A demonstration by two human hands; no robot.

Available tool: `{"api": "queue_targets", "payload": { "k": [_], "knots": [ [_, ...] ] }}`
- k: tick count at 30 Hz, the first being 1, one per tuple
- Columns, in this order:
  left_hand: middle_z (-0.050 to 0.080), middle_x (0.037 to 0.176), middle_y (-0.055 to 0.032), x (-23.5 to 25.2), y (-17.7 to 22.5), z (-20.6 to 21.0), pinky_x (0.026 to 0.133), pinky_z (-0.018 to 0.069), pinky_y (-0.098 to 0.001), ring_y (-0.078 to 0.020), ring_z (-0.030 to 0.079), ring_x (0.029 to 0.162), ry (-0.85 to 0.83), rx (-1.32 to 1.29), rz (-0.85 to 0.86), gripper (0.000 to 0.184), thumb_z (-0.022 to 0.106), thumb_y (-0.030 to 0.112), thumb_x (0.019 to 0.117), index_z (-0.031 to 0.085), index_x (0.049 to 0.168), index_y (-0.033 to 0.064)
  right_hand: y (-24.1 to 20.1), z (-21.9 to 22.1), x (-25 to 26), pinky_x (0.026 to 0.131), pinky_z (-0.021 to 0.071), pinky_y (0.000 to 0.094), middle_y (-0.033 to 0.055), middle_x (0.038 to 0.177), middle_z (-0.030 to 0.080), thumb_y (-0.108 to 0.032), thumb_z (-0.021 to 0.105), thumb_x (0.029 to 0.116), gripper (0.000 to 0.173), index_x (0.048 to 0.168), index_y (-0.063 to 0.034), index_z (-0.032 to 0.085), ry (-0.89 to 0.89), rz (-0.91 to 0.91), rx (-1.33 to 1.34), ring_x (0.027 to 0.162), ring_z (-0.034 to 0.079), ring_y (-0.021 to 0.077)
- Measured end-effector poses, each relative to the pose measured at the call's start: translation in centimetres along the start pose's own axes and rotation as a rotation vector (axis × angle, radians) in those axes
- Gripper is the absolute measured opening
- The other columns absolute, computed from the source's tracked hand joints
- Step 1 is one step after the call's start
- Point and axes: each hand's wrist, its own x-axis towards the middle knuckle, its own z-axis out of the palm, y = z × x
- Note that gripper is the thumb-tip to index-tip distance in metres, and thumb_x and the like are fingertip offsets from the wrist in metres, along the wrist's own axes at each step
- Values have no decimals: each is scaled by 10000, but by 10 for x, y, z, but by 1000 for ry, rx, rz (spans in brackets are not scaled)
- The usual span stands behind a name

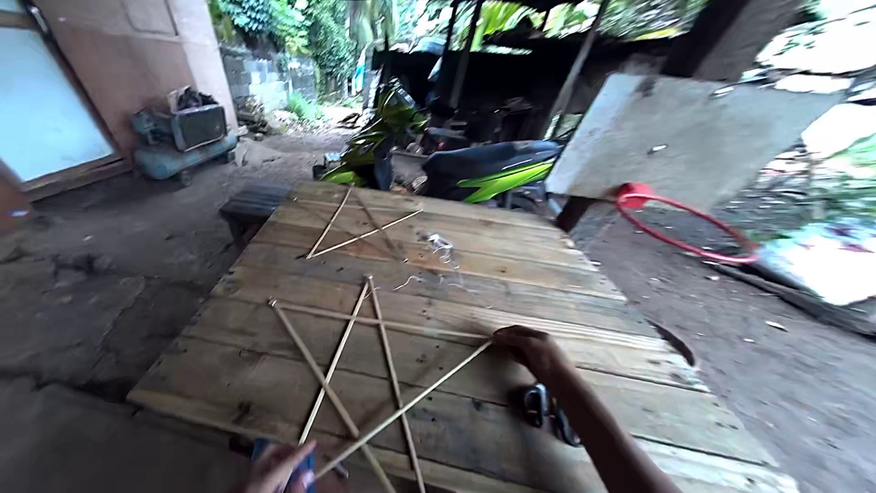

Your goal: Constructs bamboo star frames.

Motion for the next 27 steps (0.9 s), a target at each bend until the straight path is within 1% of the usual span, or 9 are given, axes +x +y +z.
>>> {"api": "queue_targets", "payload": {
  "k": [4,7,10,13,16,18,21,24,27],
  "knots": [
    [709,1176,-161,-18,-36,-25,935,575,-291,-156,703,1055,209,-197,-155,276,614,68,962,716,1201,-26,8,-2,4,550,499,192,-19,757,686,-12,604,971,69,943,-15,667,-21,-37,-7,585,584,24],
    [714,1172,-135,-34,-54,-30,925,567,-289,-129,699,1036,121,-419,-374,287,573,49,980,685,1227,-45,9,-4,6,527,487,172,-46,749,681,0,602,960,84,918,-45,659,-11,-42,-11,560,569,7],
    [720,1118,-73,-47,-58,-22,823,599,-293,-122,715,916,-1,-650,-543,315,487,111,1032,659,1271,-1,12,-10,10,509,482,155,-59,734,688,1,597,967,116,897,-56,670,-19,-48,-4,541,570,-4],
    [728,1141,-63,-51,-53,-14,774,609,-287,-125,722,896,16,-788,-527,331,498,94,1016,647,1302,16,18,-16,16,519,497,158,-63,747,697,-3,591,962,112,901,-68,659,-49,-71,-9,557,589,-1],
    [740,1034,-15,-47,-39,-14,746,596,-229,-57,704,820,95,-747,-525,241,551,33,985,701,1171,5,18,-18,16,529,497,161,-73,756,699,-16,577,963,115,904,-75,656,-63,-88,-46,573,595,-3],
    [736,1003,-14,-45,-33,-16,736,593,-214,-37,697,793,122,-690,-540,203,574,19,984,707,1134,-6,19,-18,16,525,496,158,-68,758,696,-20,578,972,110,913,-70,655,-58,-93,-52,567,590,-3],
    [733,999,-23,-52,-34,-18,705,581,-206,-38,693,785,108,-639,-562,224,597,27,976,694,1175,-7,19,-18,15,540,516,162,-55,767,709,-19,575,977,114,910,-65,655,-54,-88,-33,580,614,8],
    [744,979,-30,-63,-37,-16,714,605,-235,-81,714,777,94,-725,-542,329,625,-49,894,671,1218,-22,20,-20,18,551,531,163,-55,755,713,-15,576,984,123,910,-68,661,-65,-66,-12,584,628,10],
    [747,959,-12,-68,-41,-5,738,617,-243,-83,718,768,173,-788,-457,348,632,-106,839,700,1171,-28,21,-21,21,543,534,167,-46,741,713,-1,584,974,124,902,-63,664,-78,-65,-5,578,632,18]
  ]
}}
